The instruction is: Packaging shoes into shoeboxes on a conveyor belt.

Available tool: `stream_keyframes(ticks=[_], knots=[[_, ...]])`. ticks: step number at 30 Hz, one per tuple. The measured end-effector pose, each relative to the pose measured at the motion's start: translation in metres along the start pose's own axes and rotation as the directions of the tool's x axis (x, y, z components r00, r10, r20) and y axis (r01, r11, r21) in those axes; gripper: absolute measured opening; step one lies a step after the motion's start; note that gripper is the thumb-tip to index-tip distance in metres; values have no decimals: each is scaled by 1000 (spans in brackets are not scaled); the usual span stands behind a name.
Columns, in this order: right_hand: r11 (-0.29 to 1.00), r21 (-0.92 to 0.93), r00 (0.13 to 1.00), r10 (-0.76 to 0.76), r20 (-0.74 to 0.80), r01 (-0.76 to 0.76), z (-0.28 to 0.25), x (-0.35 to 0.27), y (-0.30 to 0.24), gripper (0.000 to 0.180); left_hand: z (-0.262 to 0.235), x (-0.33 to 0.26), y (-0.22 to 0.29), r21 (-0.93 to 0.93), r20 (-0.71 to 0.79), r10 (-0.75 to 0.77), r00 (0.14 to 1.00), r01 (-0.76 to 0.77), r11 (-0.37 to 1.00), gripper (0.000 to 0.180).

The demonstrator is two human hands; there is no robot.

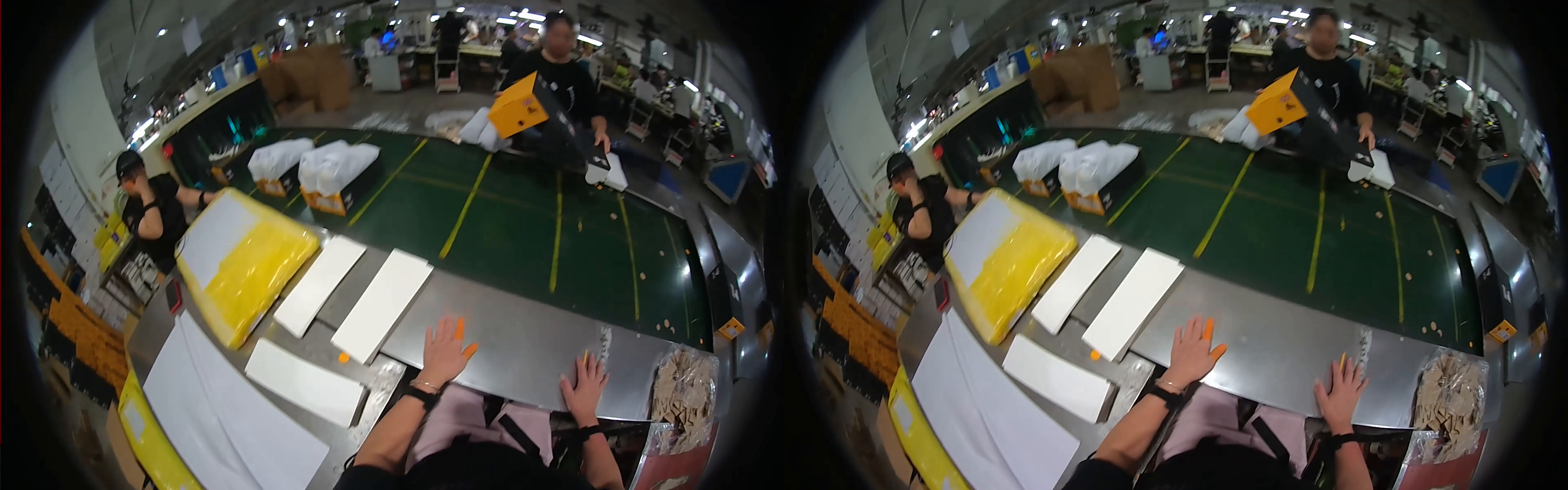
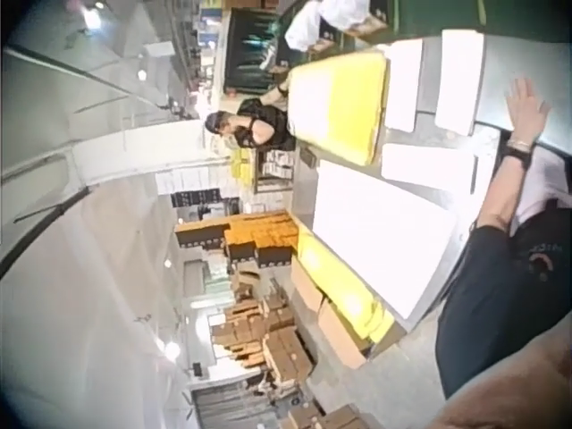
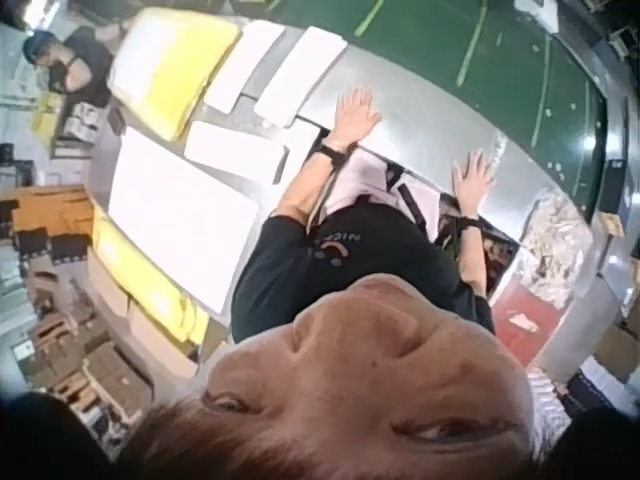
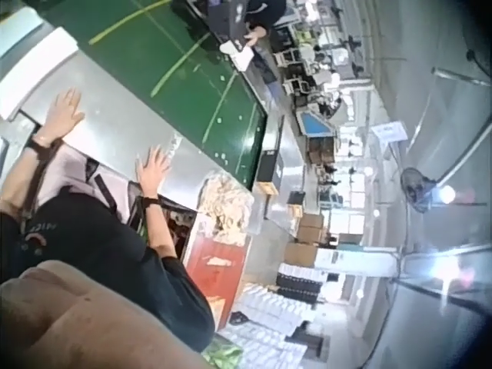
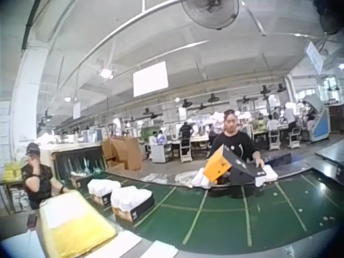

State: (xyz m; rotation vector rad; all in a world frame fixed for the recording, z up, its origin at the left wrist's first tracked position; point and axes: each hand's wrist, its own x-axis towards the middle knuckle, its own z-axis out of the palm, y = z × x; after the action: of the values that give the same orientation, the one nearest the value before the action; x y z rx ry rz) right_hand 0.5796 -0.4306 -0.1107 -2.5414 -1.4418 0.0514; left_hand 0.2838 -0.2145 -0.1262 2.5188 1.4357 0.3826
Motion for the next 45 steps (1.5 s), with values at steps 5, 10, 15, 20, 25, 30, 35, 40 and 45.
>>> stream_keyframes(ticks=[5,10,15,20,25,30,35,40,45], knots=[[999,27,999,22,-36,-21,-11,-5,5,68,-87,58,27,-516,1,-109,994,93,852,83],[999,44,996,7,-88,-3,-14,4,7,68,-145,118,28,-525,146,-233,961,275,805,76],[997,68,998,27,-61,-23,-10,-5,4,68,-88,80,23,-289,328,-113,938,213,933,80],[999,49,998,14,-60,-11,-8,-8,3,70,-35,20,20,-182,195,-69,978,106,978,54],[998,54,999,24,-45,-22,-8,-3,4,71,-1,-6,34,-99,-135,8,991,-22,995,22],[998,39,999,50,-7,-49,-13,-5,5,71,7,-9,34,-124,-261,13,965,-47,991,24],[999,15,999,29,-35,-28,-3,-6,16,69,8,-11,32,-88,-205,41,978,-60,994,24],[1000,1,1000,22,-9,-22,-6,-7,12,68,-75,2,5,-911,178,-276,944,264,315,71],[998,-44,999,38,-17,-39,-2,-1,8,68,-201,-15,-44,-886,-450,-775,444,-330,325,62]])
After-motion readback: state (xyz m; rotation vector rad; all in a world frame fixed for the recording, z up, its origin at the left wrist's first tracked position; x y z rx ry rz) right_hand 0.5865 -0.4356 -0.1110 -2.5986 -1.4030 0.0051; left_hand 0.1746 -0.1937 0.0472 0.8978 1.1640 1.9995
